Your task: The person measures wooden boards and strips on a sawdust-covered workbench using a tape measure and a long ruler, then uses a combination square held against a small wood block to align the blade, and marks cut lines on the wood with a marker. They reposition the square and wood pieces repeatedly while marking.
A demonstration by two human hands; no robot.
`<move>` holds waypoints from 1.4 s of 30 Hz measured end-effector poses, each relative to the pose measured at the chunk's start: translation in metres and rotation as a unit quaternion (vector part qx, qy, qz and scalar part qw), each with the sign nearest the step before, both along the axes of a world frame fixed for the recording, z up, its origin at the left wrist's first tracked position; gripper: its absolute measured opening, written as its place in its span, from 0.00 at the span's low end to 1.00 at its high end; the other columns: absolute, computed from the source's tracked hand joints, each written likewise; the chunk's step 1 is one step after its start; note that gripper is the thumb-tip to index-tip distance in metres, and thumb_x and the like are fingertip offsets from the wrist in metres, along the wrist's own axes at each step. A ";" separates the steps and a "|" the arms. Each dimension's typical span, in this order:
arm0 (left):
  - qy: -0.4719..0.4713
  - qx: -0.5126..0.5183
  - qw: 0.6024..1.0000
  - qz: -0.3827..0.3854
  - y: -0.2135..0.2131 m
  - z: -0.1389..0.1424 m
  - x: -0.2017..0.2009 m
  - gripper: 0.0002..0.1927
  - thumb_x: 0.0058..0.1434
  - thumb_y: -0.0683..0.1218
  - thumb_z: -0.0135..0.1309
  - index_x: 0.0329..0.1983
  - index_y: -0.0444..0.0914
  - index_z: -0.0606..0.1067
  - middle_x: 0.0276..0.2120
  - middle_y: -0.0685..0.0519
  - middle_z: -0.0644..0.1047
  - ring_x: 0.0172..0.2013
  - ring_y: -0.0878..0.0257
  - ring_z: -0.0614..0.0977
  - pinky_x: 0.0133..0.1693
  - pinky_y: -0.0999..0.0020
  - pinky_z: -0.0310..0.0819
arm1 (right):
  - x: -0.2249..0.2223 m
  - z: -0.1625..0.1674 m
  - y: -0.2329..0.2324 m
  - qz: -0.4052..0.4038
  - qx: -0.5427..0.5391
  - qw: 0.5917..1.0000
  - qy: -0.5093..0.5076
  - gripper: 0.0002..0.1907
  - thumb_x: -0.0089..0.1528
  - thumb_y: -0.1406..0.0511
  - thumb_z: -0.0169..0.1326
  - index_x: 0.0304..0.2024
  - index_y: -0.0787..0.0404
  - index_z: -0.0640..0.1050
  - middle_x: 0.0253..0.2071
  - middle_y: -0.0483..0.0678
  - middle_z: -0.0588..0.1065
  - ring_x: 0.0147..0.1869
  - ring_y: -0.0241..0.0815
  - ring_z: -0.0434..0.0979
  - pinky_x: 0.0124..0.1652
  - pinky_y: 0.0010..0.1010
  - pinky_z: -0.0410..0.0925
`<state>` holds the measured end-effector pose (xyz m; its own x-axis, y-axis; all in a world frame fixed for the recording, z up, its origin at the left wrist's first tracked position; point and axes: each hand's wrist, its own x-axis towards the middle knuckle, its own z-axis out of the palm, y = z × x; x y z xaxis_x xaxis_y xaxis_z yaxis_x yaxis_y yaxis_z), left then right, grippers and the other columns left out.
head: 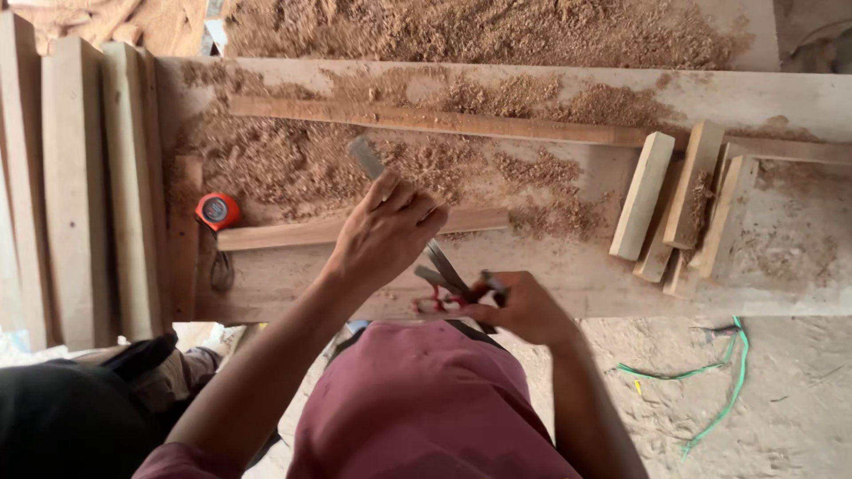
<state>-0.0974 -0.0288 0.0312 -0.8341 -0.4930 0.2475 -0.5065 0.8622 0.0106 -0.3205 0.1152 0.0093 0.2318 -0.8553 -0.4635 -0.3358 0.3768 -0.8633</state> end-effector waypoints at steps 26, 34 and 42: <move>0.203 0.323 0.924 0.022 0.120 0.018 0.004 0.06 0.70 0.43 0.58 0.46 0.37 0.80 0.37 0.51 0.84 0.32 0.63 0.85 0.36 0.67 0.80 | -0.047 0.017 0.053 -0.159 -0.238 0.946 0.151 0.17 0.65 0.58 0.57 0.50 0.60 0.83 0.33 0.54 0.77 0.29 0.41 0.72 0.28 0.31 0.68; 0.154 0.536 0.815 0.158 0.064 -0.073 0.002 0.14 0.61 0.53 0.65 0.40 0.37 0.81 0.30 0.50 0.83 0.30 0.58 0.84 0.33 0.61 0.79 | 0.022 -0.114 0.049 -0.150 0.068 0.984 -0.069 0.09 0.66 0.63 0.55 0.40 0.62 0.82 0.28 0.49 0.80 0.30 0.37 0.77 0.32 0.30 0.70; 0.081 0.230 0.970 0.019 0.085 -0.146 -0.014 0.24 0.59 0.56 0.63 0.55 0.41 0.78 0.58 0.50 0.75 0.63 0.54 0.72 0.66 0.49 0.65 | 0.062 -0.206 0.092 -0.339 0.137 0.903 -0.224 0.14 0.69 0.63 0.50 0.37 0.68 0.78 0.28 0.47 0.77 0.32 0.38 0.76 0.35 0.30 0.70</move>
